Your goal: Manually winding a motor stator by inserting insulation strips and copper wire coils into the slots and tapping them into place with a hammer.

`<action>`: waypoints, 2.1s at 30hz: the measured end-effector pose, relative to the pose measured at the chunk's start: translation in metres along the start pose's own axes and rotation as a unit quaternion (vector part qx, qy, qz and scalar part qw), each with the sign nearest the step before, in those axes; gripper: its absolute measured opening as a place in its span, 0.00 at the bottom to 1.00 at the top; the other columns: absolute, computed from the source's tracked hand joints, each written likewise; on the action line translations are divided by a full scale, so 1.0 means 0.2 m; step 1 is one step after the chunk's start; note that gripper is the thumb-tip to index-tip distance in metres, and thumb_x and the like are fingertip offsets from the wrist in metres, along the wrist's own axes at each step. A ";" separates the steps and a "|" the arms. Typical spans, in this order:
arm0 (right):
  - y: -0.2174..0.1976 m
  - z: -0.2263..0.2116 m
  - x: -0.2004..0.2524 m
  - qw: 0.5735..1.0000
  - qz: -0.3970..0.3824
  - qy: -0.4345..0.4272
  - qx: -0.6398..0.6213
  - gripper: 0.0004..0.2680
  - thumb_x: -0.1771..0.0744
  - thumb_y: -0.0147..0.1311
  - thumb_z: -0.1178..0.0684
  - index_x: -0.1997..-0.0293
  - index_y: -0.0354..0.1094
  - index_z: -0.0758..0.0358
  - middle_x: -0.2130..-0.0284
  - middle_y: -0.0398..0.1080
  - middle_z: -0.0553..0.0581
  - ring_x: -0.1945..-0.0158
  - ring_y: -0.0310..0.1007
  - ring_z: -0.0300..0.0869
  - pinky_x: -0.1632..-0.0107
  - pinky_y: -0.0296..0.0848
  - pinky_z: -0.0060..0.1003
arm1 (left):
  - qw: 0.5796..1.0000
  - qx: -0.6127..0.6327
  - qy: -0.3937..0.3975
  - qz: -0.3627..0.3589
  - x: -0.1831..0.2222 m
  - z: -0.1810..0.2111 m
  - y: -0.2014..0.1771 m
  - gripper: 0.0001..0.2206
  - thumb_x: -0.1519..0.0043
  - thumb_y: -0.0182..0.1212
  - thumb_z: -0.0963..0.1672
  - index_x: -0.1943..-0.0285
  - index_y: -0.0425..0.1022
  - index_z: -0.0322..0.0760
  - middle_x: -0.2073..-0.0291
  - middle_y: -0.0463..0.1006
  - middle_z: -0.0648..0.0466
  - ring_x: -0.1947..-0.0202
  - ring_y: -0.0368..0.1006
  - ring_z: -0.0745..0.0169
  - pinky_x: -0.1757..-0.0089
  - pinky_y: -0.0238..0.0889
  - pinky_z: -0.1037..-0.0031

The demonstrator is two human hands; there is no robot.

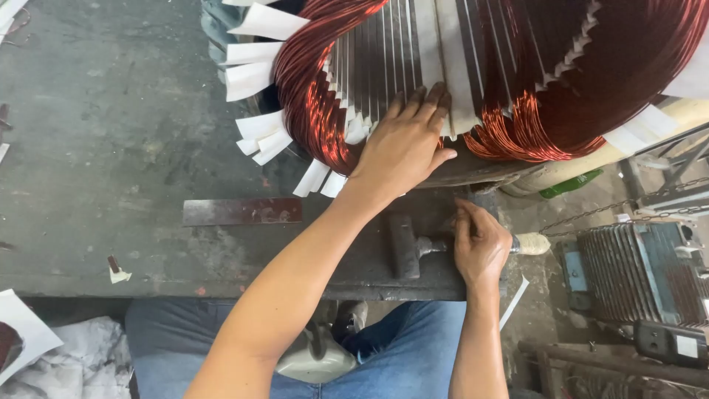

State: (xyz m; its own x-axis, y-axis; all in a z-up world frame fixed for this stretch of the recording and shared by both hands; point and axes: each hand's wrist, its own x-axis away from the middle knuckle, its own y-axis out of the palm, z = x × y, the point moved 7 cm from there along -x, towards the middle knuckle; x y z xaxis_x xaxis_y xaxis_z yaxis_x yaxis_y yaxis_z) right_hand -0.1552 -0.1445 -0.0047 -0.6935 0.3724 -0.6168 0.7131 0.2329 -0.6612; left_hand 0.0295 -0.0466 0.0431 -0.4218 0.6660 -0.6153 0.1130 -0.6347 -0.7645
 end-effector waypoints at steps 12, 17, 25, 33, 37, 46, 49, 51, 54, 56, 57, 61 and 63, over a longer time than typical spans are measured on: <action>0.01 0.03 0.01 1.000 -0.003 0.002 0.011 0.07 0.29 0.58 0.62 0.48 0.82 0.62 0.76 0.77 0.61 0.66 0.81 0.59 0.63 0.77 0.52 | 1.000 0.008 -0.005 -0.010 0.00 0.00 0.01 0.37 0.35 0.69 0.56 0.24 0.67 0.27 0.29 0.70 0.35 0.28 0.67 0.36 0.32 0.54 0.44; 0.01 0.01 0.00 1.000 -0.001 0.005 0.015 0.07 0.29 0.58 0.62 0.49 0.82 0.62 0.76 0.77 0.60 0.67 0.81 0.58 0.62 0.78 0.51 | 1.000 0.023 -0.004 -0.003 0.00 0.01 -0.04 0.36 0.35 0.70 0.56 0.26 0.69 0.27 0.31 0.73 0.35 0.29 0.68 0.35 0.33 0.54 0.45; 0.00 0.00 -0.01 1.000 -0.003 0.013 0.007 0.07 0.31 0.58 0.64 0.50 0.81 0.64 0.76 0.77 0.61 0.65 0.81 0.60 0.62 0.78 0.54 | 0.999 0.043 -0.010 0.010 0.01 -0.02 -0.03 0.38 0.42 0.76 0.58 0.29 0.74 0.31 0.37 0.78 0.40 0.33 0.71 0.39 0.34 0.56 0.47; 0.01 0.03 0.00 1.000 -0.002 0.007 -0.002 0.07 0.29 0.57 0.63 0.50 0.82 0.63 0.77 0.77 0.58 0.67 0.81 0.55 0.62 0.78 0.48 | 0.996 0.052 0.002 0.067 0.01 -0.02 -0.01 0.27 0.31 0.64 0.55 0.32 0.77 0.32 0.39 0.80 0.40 0.37 0.75 0.38 0.39 0.60 0.48; 0.01 0.02 0.01 1.000 -0.025 -0.010 0.003 0.09 0.29 0.52 0.64 0.47 0.79 0.66 0.69 0.78 0.53 0.65 0.79 0.43 0.59 0.74 0.37 | 0.999 0.024 -0.020 0.030 -0.02 0.00 -0.04 0.24 0.26 0.54 0.54 0.33 0.78 0.33 0.32 0.77 0.43 0.32 0.73 0.40 0.36 0.64 0.46; 0.02 0.02 0.01 1.000 -0.026 0.002 -0.003 0.09 0.28 0.51 0.64 0.47 0.80 0.66 0.69 0.78 0.54 0.65 0.78 0.42 0.58 0.75 0.37 | 1.000 0.018 -0.021 -0.006 -0.02 -0.01 -0.02 0.26 0.27 0.57 0.56 0.31 0.76 0.34 0.29 0.74 0.42 0.30 0.70 0.40 0.34 0.62 0.46; 0.01 0.01 0.01 1.000 -0.021 -0.007 -0.002 0.09 0.28 0.51 0.65 0.47 0.79 0.67 0.69 0.78 0.54 0.65 0.78 0.42 0.59 0.75 0.37 | 1.000 0.009 -0.016 -0.004 -0.02 0.00 -0.01 0.26 0.28 0.58 0.55 0.31 0.76 0.34 0.29 0.74 0.43 0.30 0.70 0.40 0.34 0.63 0.46; 0.02 0.01 0.01 1.000 -0.021 -0.015 -0.001 0.10 0.29 0.50 0.66 0.48 0.79 0.68 0.69 0.78 0.54 0.65 0.78 0.43 0.58 0.75 0.37 | 1.000 -0.013 -0.009 0.000 -0.01 0.00 -0.01 0.26 0.27 0.58 0.55 0.30 0.75 0.35 0.30 0.75 0.44 0.31 0.71 0.41 0.35 0.63 0.49; 0.01 0.01 0.01 1.000 -0.026 -0.012 -0.002 0.09 0.29 0.51 0.66 0.48 0.79 0.68 0.68 0.78 0.54 0.64 0.79 0.43 0.58 0.75 0.37 | 1.000 -0.013 -0.004 0.010 -0.01 0.00 -0.01 0.25 0.28 0.60 0.54 0.30 0.75 0.35 0.31 0.76 0.44 0.32 0.72 0.41 0.35 0.63 0.49; 0.01 0.02 0.01 1.000 -0.024 -0.010 -0.002 0.09 0.29 0.51 0.66 0.48 0.79 0.68 0.68 0.78 0.54 0.64 0.79 0.43 0.59 0.75 0.38 | 1.000 -0.015 -0.005 0.008 -0.01 0.00 0.00 0.26 0.28 0.60 0.55 0.29 0.74 0.35 0.31 0.76 0.45 0.32 0.72 0.42 0.35 0.63 0.49; 0.01 0.02 0.01 1.000 -0.023 -0.009 -0.002 0.09 0.29 0.52 0.65 0.48 0.79 0.67 0.69 0.78 0.54 0.65 0.78 0.43 0.59 0.74 0.38 | 1.000 -0.016 -0.006 0.006 -0.01 0.00 0.00 0.27 0.28 0.60 0.55 0.28 0.73 0.34 0.31 0.77 0.45 0.32 0.72 0.42 0.35 0.63 0.49; 0.01 0.02 0.01 1.000 -0.023 -0.012 0.006 0.09 0.29 0.51 0.65 0.47 0.79 0.67 0.69 0.78 0.53 0.63 0.79 0.44 0.58 0.75 0.38 | 1.000 -0.017 -0.006 0.000 -0.01 0.00 0.00 0.27 0.28 0.60 0.55 0.27 0.72 0.35 0.30 0.75 0.45 0.31 0.71 0.42 0.34 0.63 0.49; 0.01 0.02 0.01 1.000 -0.019 -0.009 -0.011 0.09 0.29 0.52 0.66 0.47 0.79 0.68 0.68 0.78 0.55 0.64 0.79 0.43 0.58 0.75 0.37 | 1.000 -0.017 -0.003 0.009 -0.01 0.00 0.00 0.26 0.28 0.61 0.54 0.29 0.74 0.33 0.31 0.76 0.44 0.32 0.72 0.40 0.34 0.62 0.49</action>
State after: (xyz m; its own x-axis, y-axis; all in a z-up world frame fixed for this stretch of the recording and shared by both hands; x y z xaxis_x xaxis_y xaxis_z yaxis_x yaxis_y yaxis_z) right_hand -0.1560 -0.1463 -0.0084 -0.7216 0.3474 -0.5988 0.6882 0.2661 -0.6749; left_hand 0.0301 -0.0484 0.0441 -0.4248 0.6524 -0.6276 0.1509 -0.6326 -0.7597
